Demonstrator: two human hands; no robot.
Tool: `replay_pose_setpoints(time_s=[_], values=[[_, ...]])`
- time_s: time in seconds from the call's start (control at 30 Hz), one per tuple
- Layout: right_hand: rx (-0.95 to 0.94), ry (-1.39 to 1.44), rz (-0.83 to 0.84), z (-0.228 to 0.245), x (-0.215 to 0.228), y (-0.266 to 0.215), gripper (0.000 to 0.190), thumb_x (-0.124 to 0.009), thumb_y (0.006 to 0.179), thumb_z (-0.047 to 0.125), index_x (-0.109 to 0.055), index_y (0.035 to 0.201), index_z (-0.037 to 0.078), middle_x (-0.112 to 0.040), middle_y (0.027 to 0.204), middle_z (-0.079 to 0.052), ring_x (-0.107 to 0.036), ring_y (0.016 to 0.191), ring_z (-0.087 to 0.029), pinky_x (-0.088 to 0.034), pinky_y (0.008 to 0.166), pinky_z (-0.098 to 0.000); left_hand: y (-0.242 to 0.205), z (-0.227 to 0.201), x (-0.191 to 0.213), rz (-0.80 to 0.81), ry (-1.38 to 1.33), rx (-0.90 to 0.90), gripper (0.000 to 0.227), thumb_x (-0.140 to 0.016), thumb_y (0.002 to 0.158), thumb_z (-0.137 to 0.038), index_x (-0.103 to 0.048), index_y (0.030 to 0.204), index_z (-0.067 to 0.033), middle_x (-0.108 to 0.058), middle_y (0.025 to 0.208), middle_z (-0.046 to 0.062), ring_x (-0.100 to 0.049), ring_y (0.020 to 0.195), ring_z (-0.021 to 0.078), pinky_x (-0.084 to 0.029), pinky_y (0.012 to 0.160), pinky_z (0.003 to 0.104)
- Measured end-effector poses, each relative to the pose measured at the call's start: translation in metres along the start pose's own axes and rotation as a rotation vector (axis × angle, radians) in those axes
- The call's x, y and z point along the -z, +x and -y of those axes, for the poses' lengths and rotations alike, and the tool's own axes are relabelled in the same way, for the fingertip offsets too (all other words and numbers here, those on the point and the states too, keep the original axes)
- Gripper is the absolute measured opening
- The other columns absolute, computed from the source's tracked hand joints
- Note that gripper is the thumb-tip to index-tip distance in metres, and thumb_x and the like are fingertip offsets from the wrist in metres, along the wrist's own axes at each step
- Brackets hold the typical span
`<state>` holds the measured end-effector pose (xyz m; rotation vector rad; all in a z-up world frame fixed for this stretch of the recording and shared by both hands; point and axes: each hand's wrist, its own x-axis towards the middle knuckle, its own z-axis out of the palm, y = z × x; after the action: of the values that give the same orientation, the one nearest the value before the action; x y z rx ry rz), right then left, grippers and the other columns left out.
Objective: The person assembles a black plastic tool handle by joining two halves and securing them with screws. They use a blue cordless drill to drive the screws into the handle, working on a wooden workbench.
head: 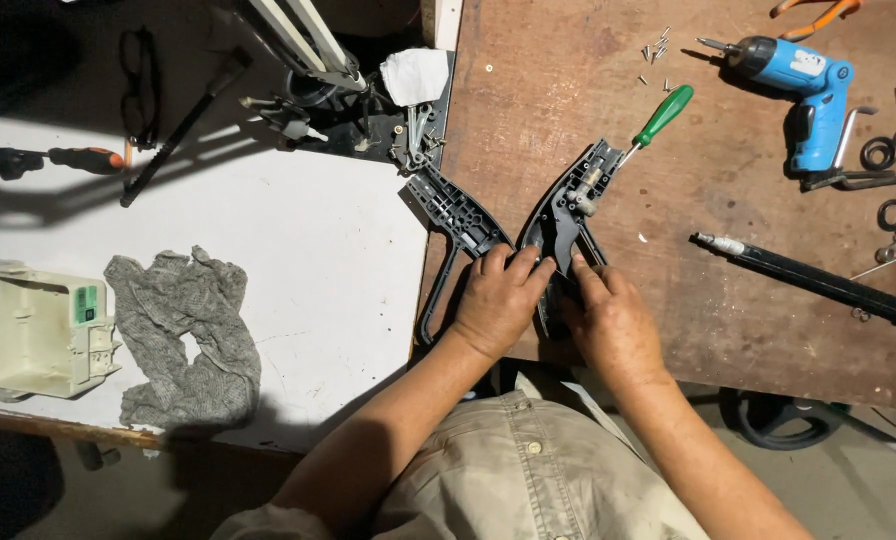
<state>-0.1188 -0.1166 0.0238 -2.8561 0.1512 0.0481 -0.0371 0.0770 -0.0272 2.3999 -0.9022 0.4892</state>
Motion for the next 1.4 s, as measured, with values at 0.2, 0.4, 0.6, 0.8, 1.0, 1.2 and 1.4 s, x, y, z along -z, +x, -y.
replay_pose_setpoints(time_s=[0.2,0.4,0.6,0.8,1.0,1.2,1.4], values=[[-0.091,0.025,0.114,0.011,0.005,0.0,0.088,-0.095,0.09,0.033,-0.068,0.173,0.022,-0.076,0.138,-0.015,-0.081,0.119,-0.044,-0.071,0.097,-0.0545,0.0,0.001,0.002,-0.014,-0.011,-0.003,0.021,-0.076,0.109,-0.013,-0.082,0.128,-0.0201,-0.077,0.128,0.01,-0.073,0.114,0.0402,-0.059,0.083,0.047],[-0.127,0.066,0.179,0.019,0.018,0.008,0.087,-0.095,0.09,0.03,-0.068,0.171,0.019,-0.076,0.14,-0.018,-0.081,0.12,-0.049,-0.071,0.099,-0.0587,0.001,0.001,0.004,0.002,-0.009,-0.009,0.02,-0.074,0.111,-0.015,-0.082,0.129,-0.0205,-0.077,0.128,0.008,-0.073,0.115,0.0391,-0.06,0.084,0.046],[-0.142,0.017,0.154,0.016,0.012,0.002,0.078,-0.087,0.102,0.046,-0.066,0.175,0.027,-0.079,0.127,-0.014,-0.084,0.111,-0.043,-0.072,0.092,-0.054,-0.003,0.003,0.001,0.041,-0.023,-0.003,0.023,-0.077,0.111,-0.023,-0.081,0.134,-0.0206,-0.076,0.132,0.008,-0.072,0.118,0.0402,-0.06,0.087,0.047],[-0.202,0.02,0.239,0.034,0.037,0.013,0.077,-0.082,0.106,0.052,-0.06,0.177,0.035,-0.078,0.136,-0.011,-0.086,0.106,-0.043,-0.073,0.089,-0.0573,-0.006,0.004,-0.001,0.065,-0.014,-0.001,0.026,-0.079,0.111,-0.025,-0.081,0.136,-0.021,-0.076,0.134,0.007,-0.071,0.12,0.0393,-0.061,0.088,0.047],[-0.308,0.11,0.36,0.012,0.022,0.003,0.078,-0.088,0.099,0.052,-0.063,0.169,0.028,-0.081,0.131,-0.012,-0.086,0.116,-0.044,-0.072,0.097,-0.057,-0.005,0.002,-0.001,0.071,-0.036,0.018,0.023,-0.077,0.111,-0.022,-0.081,0.134,-0.0209,-0.075,0.133,0.008,-0.071,0.12,0.041,-0.061,0.087,0.048],[-0.404,0.108,0.368,0.002,0.012,0.011,0.055,-0.092,0.095,0.059,-0.08,0.137,0.027,-0.088,0.115,-0.013,-0.086,0.116,-0.041,-0.07,0.1,-0.0553,-0.002,0.0,0.003,0.076,-0.06,-0.002,0.025,-0.076,0.106,-0.014,-0.08,0.13,-0.0195,-0.075,0.135,0.009,-0.07,0.12,0.0446,-0.06,0.086,0.051],[-0.36,0.169,0.283,0.015,0.032,0.005,0.059,-0.095,0.094,0.046,-0.079,0.148,0.03,-0.088,0.118,-0.015,-0.085,0.115,-0.042,-0.069,0.101,-0.0565,0.005,0.0,0.013,0.085,-0.006,-0.081,0.026,-0.076,0.102,-0.012,-0.079,0.126,-0.0197,-0.076,0.13,0.011,-0.07,0.117,0.0476,-0.057,0.082,0.05]])
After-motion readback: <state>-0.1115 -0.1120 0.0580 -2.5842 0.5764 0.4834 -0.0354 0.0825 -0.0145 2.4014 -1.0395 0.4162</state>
